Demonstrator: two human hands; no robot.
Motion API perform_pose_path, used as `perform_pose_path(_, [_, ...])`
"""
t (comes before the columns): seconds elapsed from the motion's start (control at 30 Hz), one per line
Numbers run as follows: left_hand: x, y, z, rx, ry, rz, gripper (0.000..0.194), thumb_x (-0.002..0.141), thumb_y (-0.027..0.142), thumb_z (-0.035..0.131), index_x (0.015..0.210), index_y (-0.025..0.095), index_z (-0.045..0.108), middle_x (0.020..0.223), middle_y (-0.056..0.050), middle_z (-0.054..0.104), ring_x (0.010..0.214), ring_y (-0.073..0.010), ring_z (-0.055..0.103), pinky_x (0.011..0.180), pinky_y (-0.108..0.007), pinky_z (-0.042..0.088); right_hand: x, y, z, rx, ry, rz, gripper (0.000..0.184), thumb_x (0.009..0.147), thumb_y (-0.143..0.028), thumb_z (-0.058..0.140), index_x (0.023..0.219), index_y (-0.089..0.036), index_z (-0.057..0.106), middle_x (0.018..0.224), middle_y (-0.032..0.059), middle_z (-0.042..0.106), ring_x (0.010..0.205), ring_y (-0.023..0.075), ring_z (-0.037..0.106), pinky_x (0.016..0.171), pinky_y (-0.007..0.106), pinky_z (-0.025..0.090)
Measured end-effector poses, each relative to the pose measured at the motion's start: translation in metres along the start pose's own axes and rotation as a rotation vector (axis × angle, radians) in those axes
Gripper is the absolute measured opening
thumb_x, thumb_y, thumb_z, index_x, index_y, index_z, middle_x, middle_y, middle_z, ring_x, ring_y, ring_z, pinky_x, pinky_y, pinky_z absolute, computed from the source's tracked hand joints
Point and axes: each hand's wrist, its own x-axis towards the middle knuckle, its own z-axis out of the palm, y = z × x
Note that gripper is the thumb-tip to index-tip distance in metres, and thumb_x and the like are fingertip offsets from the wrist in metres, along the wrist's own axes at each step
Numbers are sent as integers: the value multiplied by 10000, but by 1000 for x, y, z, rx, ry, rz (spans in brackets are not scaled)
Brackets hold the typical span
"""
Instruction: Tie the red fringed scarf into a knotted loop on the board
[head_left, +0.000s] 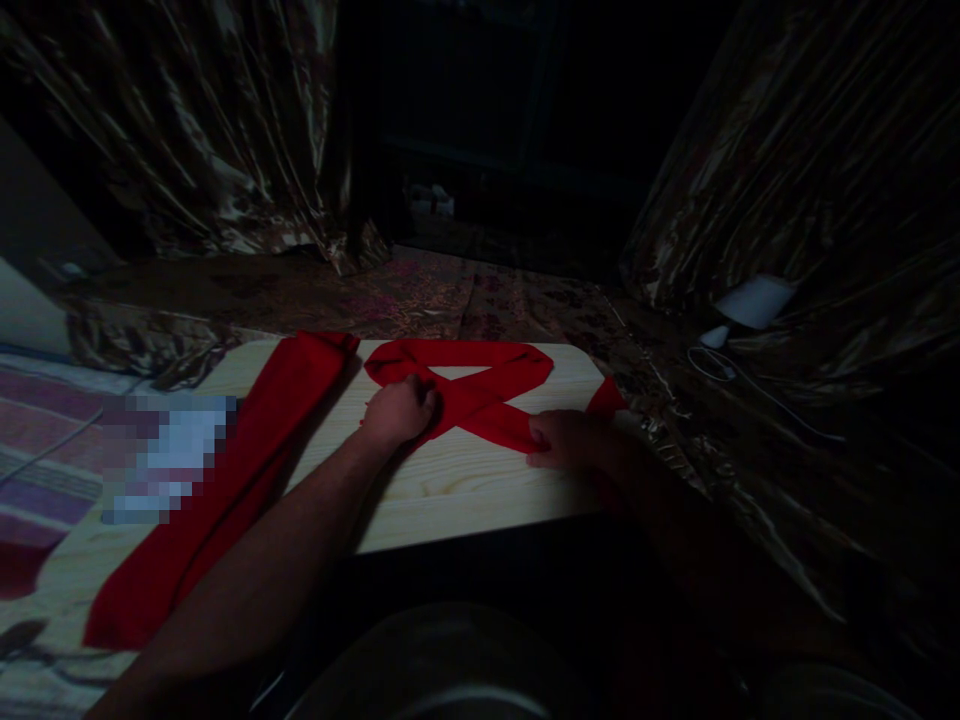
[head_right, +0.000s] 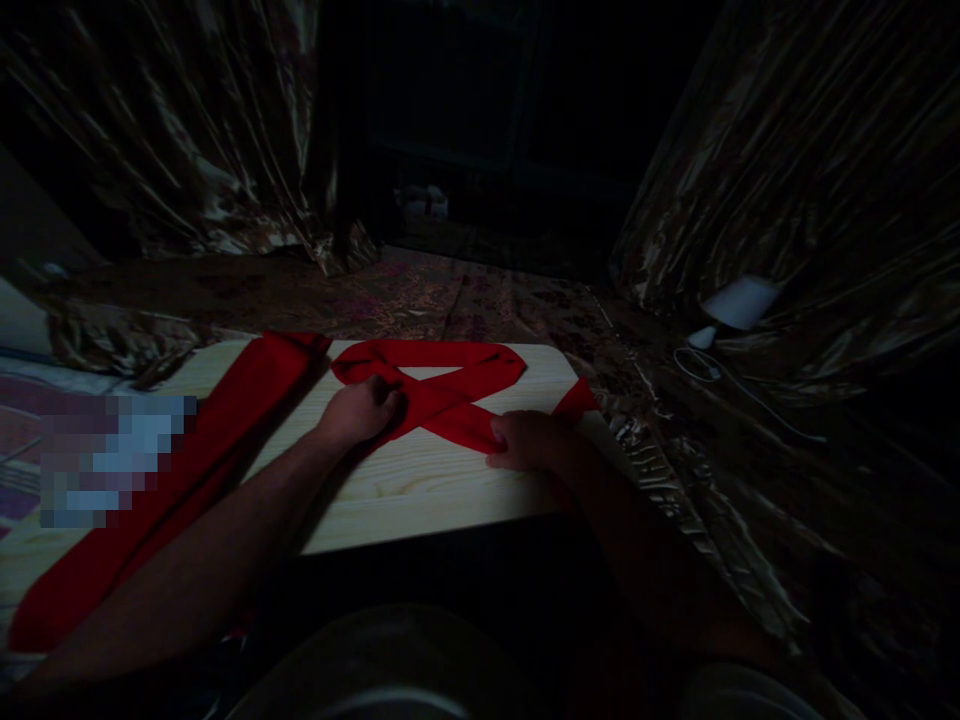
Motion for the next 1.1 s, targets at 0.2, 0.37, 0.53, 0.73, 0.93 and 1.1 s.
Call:
perform_pose_path(0.2, [3,0,0,-37,-71,60,496,947,541,389,1077,158,675,1041,-188,746,950,-325,715,700,-347,493,7,-9,14,62,246,-223,722,801,-379,719,1460,-175,509,1443,141,541,1245,289,557,1032,383,444])
perform_pose_path(0.37, [10,-9,5,-229,-55,51,459,926,547,472,1030,158,693,1005,-165,752,888,-285,709,685,-322,472,21,-23,25,46,317,-328,736,831,-459,714,1479,-173,515,1530,159,477,1398,339,432,1155,492,347])
perform_pose_path(0.53, [15,-19,13,-627,-78,41,413,823,491,674,1065,156,698,1023,-109,760,880,-240,701,724,-288,496,30,-37,30,50,329,-395,775,858,-536,680,1505,-159,481,1532,170,477,1421,334,416,1180,493,325])
perform_pose_path(0.73, [9,-12,8,-1128,-296,-61,508,629,298,857,1093,149,713,970,-70,769,868,-241,706,782,-312,544,30,-47,29,38,338,-389,751,872,-531,671,1475,-113,511,1495,190,513,1384,324,463,1171,468,352])
perform_pose_path(0.93, [4,-4,-1,-1694,-440,-134,774,645,37,744,1387,154,559,1092,-112,755,867,-205,739,811,-304,588,35,-49,36,1,297,-325,839,913,-631,560,1526,-75,422,1568,209,411,1464,337,354,1215,476,270])
perform_pose_path(1.1, [2,-6,-6,-1771,-562,-135,605,713,9,684,1308,100,626,1016,-142,767,765,-186,747,734,-275,606,41,-55,35,-44,309,-251,686,985,-608,419,1450,-112,517,1439,188,545,1375,319,443,1185,470,301])
